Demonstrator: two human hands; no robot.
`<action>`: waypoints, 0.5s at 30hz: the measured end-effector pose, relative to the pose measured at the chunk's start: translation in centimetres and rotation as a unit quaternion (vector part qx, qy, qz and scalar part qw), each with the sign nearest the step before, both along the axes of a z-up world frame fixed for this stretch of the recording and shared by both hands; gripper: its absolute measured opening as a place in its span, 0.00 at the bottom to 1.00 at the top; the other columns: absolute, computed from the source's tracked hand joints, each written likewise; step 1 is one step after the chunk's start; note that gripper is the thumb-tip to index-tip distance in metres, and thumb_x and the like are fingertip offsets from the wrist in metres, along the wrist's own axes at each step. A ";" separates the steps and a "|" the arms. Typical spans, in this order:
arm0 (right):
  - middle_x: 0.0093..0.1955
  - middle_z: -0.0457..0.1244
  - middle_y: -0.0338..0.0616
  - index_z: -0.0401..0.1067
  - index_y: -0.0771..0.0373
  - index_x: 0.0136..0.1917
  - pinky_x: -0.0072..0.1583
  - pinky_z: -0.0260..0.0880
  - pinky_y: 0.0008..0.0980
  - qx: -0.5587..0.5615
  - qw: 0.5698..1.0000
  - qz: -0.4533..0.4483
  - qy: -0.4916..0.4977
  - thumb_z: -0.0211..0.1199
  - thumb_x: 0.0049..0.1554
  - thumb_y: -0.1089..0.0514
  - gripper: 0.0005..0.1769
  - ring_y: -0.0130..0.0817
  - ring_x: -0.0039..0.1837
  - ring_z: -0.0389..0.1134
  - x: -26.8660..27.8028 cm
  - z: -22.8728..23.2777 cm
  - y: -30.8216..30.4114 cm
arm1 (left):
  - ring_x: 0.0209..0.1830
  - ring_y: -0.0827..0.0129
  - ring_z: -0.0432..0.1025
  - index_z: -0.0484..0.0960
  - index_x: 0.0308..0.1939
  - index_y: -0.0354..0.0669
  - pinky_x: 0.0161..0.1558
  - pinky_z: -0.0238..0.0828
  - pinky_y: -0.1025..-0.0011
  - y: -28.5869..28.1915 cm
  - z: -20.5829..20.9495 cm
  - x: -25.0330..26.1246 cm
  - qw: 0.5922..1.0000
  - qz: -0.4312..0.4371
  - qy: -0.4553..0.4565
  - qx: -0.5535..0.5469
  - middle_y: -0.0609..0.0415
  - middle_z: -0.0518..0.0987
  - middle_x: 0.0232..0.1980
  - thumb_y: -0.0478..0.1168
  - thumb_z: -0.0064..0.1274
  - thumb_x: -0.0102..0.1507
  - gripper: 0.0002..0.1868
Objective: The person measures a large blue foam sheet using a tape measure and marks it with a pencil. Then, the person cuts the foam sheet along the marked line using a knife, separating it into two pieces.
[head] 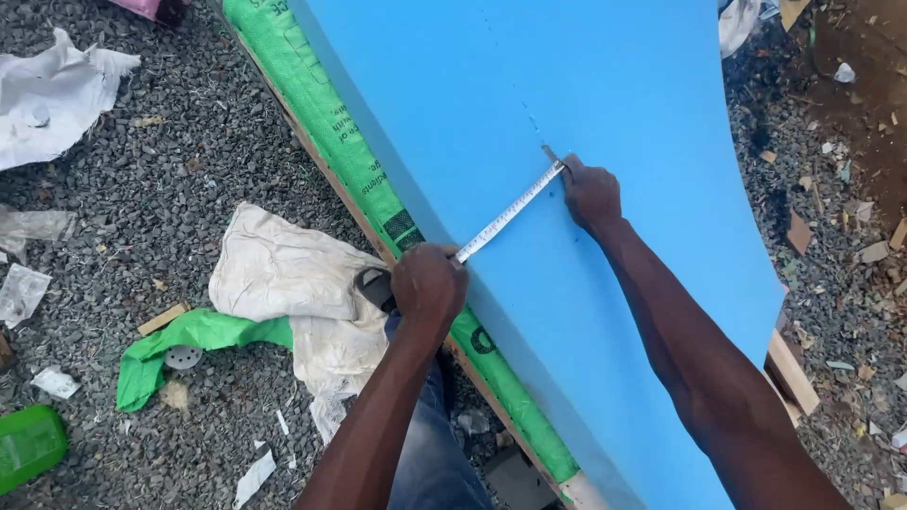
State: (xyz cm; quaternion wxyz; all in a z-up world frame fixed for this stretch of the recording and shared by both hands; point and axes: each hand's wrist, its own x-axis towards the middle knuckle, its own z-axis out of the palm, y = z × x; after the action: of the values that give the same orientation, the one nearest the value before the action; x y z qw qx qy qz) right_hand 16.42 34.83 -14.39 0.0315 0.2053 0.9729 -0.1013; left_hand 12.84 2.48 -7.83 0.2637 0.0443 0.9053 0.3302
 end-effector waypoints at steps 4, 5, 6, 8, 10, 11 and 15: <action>0.34 0.70 0.55 0.73 0.56 0.58 0.46 0.74 0.54 0.007 1.000 -0.009 -0.014 0.52 0.69 0.52 0.12 0.55 0.41 0.75 0.2 2.5 -0.9 | 0.39 0.34 0.80 0.91 0.45 0.48 0.43 0.79 0.43 -0.4 3.0 0.0 0.998 -0.022 -0.037 -0.045 0.36 0.86 0.38 0.37 0.53 0.59 0.14; 0.34 0.69 0.56 0.73 0.57 0.58 0.46 0.74 0.55 0.000 1.000 -0.011 -0.017 0.52 0.69 0.52 0.12 0.56 0.41 0.75 0.1 3.1 -1.1 | 0.40 0.35 0.80 0.91 0.44 0.50 0.43 0.79 0.41 -0.7 1.2 0.2 0.998 -0.017 -0.042 -0.039 0.37 0.86 0.38 0.38 0.53 0.59 0.14; 0.34 0.69 0.57 0.73 0.57 0.58 0.46 0.74 0.56 -0.007 1.000 -0.014 -0.020 0.52 0.69 0.51 0.12 0.56 0.41 0.75 -0.1 3.5 -1.3 | 0.41 0.35 0.80 0.91 0.43 0.51 0.42 0.78 0.39 -1.1 -0.7 0.3 0.998 -0.012 -0.046 -0.032 0.38 0.86 0.39 0.38 0.53 0.59 0.14; 0.33 0.67 0.52 0.69 0.55 0.57 0.42 0.68 0.54 -0.037 0.999 -0.018 -0.023 0.49 0.70 0.50 0.11 0.56 0.37 0.70 -0.3 3.1 -1.1 | 0.47 0.49 0.81 0.90 0.49 0.59 0.47 0.79 0.52 -0.8 1.8 -0.9 0.992 -0.011 -0.099 -0.075 0.47 0.86 0.45 0.41 0.55 0.62 0.14; 0.32 0.65 0.48 0.65 0.53 0.56 0.38 0.62 0.52 -0.075 0.996 -0.021 -0.050 0.46 0.71 0.49 0.10 0.55 0.33 0.65 0.2 4.2 -0.9 | 0.52 0.64 0.82 0.88 0.55 0.67 0.52 0.79 0.65 -0.6 6.0 -1.0 0.976 -0.011 -0.177 -0.127 0.56 0.86 0.52 0.44 0.58 0.65 0.15; 0.35 0.66 0.48 0.66 0.53 0.58 0.37 0.61 0.53 -0.084 0.996 -0.031 -0.025 0.47 0.70 0.48 0.11 0.58 0.35 0.66 0.4 4.9 -1.0 | 0.47 0.61 0.83 0.87 0.56 0.59 0.48 0.80 0.61 -0.8 8.0 -1.4 0.986 -0.019 -0.140 -0.084 0.54 0.87 0.50 0.42 0.55 0.65 0.16; 0.30 0.59 0.36 0.67 0.53 0.52 0.44 0.61 0.43 -0.156 0.963 -0.219 -0.013 0.53 0.66 0.44 0.13 0.41 0.35 0.63 2.6 10.6 -4.4 | 0.54 0.62 0.81 0.89 0.55 0.70 0.57 0.74 0.62 -2.5 11.7 -4.5 0.967 -0.034 -0.222 -0.120 0.65 0.88 0.54 0.48 0.50 0.63 0.19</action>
State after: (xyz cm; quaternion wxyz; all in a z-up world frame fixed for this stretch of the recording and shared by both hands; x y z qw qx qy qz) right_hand 18.99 30.40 -3.74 0.0524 0.4068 0.8760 -0.2537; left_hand 8.32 0.01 3.86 0.4724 -0.0314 0.8550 0.2116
